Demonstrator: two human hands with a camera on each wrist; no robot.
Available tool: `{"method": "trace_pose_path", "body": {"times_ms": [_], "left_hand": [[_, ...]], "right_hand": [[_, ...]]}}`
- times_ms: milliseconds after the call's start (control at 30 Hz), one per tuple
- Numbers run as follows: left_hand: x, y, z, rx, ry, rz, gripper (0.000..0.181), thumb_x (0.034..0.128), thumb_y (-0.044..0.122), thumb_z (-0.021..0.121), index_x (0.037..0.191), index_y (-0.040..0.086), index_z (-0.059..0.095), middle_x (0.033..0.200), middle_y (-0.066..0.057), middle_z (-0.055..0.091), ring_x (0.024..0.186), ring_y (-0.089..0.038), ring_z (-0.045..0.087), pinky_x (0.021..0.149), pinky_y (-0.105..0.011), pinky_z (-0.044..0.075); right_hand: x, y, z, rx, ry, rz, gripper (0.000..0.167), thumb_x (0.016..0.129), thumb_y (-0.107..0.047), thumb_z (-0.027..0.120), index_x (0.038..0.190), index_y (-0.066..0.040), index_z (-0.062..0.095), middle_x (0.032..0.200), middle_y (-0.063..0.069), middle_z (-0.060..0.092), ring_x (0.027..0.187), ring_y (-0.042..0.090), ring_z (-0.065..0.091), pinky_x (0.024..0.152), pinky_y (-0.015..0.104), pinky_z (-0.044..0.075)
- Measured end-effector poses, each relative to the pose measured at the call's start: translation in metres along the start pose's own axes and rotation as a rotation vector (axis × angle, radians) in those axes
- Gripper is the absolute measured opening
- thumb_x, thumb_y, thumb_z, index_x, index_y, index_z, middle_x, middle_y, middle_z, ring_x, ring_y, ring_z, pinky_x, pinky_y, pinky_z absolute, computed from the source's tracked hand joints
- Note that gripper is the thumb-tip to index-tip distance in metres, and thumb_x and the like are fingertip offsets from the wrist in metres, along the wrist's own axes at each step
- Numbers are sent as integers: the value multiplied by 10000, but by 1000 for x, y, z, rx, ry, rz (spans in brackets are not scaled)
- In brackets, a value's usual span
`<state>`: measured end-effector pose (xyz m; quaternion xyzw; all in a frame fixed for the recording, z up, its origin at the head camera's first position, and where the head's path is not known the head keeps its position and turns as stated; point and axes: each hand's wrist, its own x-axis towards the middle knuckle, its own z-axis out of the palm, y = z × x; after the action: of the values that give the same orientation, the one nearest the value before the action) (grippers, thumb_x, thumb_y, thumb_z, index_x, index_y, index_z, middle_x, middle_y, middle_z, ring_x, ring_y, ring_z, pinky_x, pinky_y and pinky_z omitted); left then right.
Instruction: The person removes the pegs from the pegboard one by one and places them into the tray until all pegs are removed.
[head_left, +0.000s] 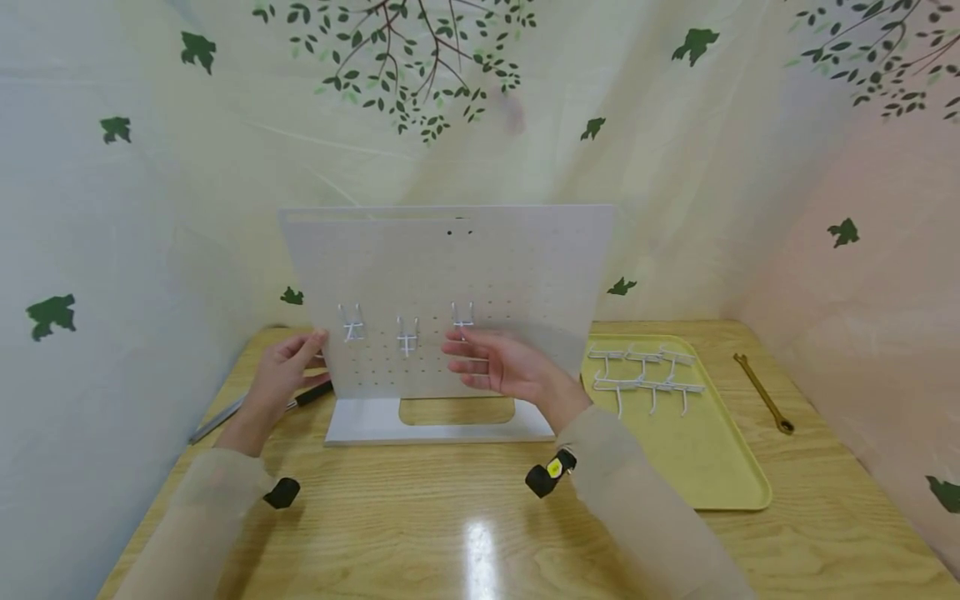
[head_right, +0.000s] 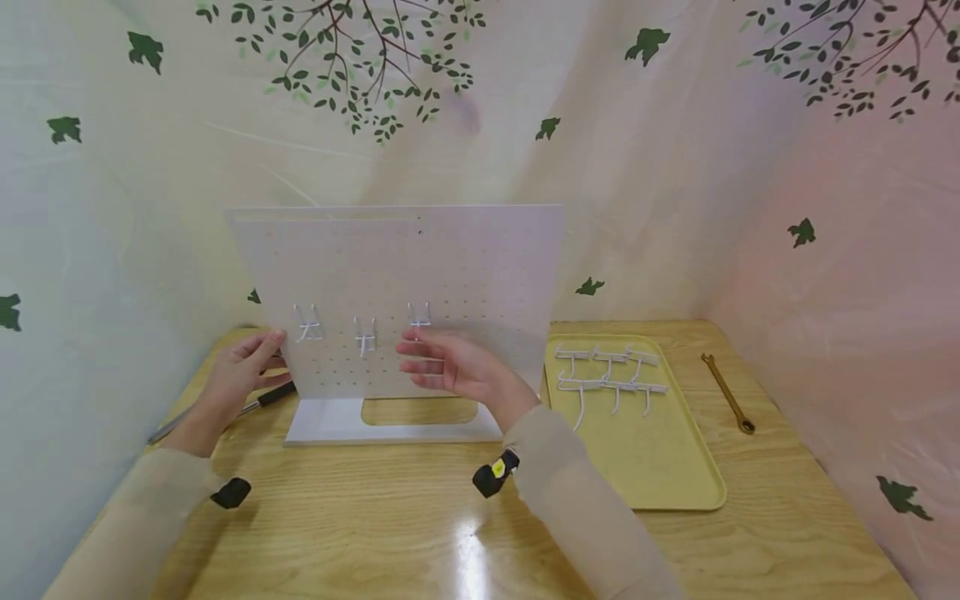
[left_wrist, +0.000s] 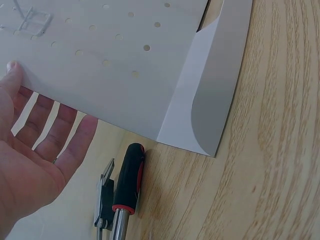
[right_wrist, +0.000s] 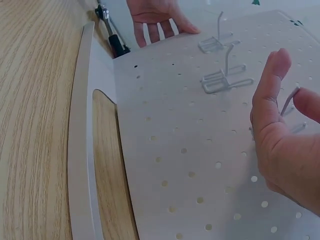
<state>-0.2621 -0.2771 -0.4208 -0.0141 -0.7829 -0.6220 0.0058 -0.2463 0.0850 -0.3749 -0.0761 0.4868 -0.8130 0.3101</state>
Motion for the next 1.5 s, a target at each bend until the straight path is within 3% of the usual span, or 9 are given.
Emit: {"method": "trace_pose_path", "body": {"times_ms": [233,533,733,867,1067,1333,1500], "left_hand": [[1,-3,-1,-4,-7,30,477,996,530,572,1206,114,672,1087,74,659,1000,-212,665,833,-375,602],[0,-2,-1,5,-1,2,535,985,552,575,1247,92,653,1072,60,660,1003,-202,655,836,-370,602],[0,-1,-1,-8,-5,-4,503,1004,508,573,1258,81,650,1059,73,663,1007,-206,656,860,-400,595],[-6,9,1,-31,-17,5,440,1022,452,580,1224,70,660,1038,65,671,999,-222,664,874,-431,588],[-16,23,4,-35,-25,6,422,1023,439,586,1193,61,669,1029,46,669,977,-204,666,876,-430,588],[-1,-1,-2,-33,-17,7,460,1025,461,564,1250,69,652,1063,66,661,959,-133,668,863,-401,593],[1,-4,-1,-1,-6,16,543,1009,507,564,1296,52,632,1087,66,655,985,-158,671,855,-397,595]], "right_hand": [[0,-2,1,-4,2,2,476,1091,-147,490,1500,63,367,1094,65,692,797,155,715,708,254,597],[0,-3,2,-28,-3,-2,455,1082,-102,497,1492,61,386,1029,56,676,743,141,694,694,257,596],[-2,-5,3,-107,-15,-1,455,1071,-73,508,1490,60,388,1008,48,671,726,139,680,691,263,594],[-8,-8,3,-190,-17,-2,463,1056,-71,538,1477,63,399,977,33,667,728,147,674,696,281,599],[-26,-19,-6,-419,-47,-26,451,1064,-126,549,1452,75,436,1029,71,656,775,180,669,745,332,611],[-63,-34,-24,-605,-20,-82,385,1069,-190,558,1384,30,528,1077,175,643,819,238,673,766,397,617],[-93,-40,-33,-667,20,-88,372,1050,-208,595,1355,2,562,1060,189,644,817,243,672,744,402,619]]}}
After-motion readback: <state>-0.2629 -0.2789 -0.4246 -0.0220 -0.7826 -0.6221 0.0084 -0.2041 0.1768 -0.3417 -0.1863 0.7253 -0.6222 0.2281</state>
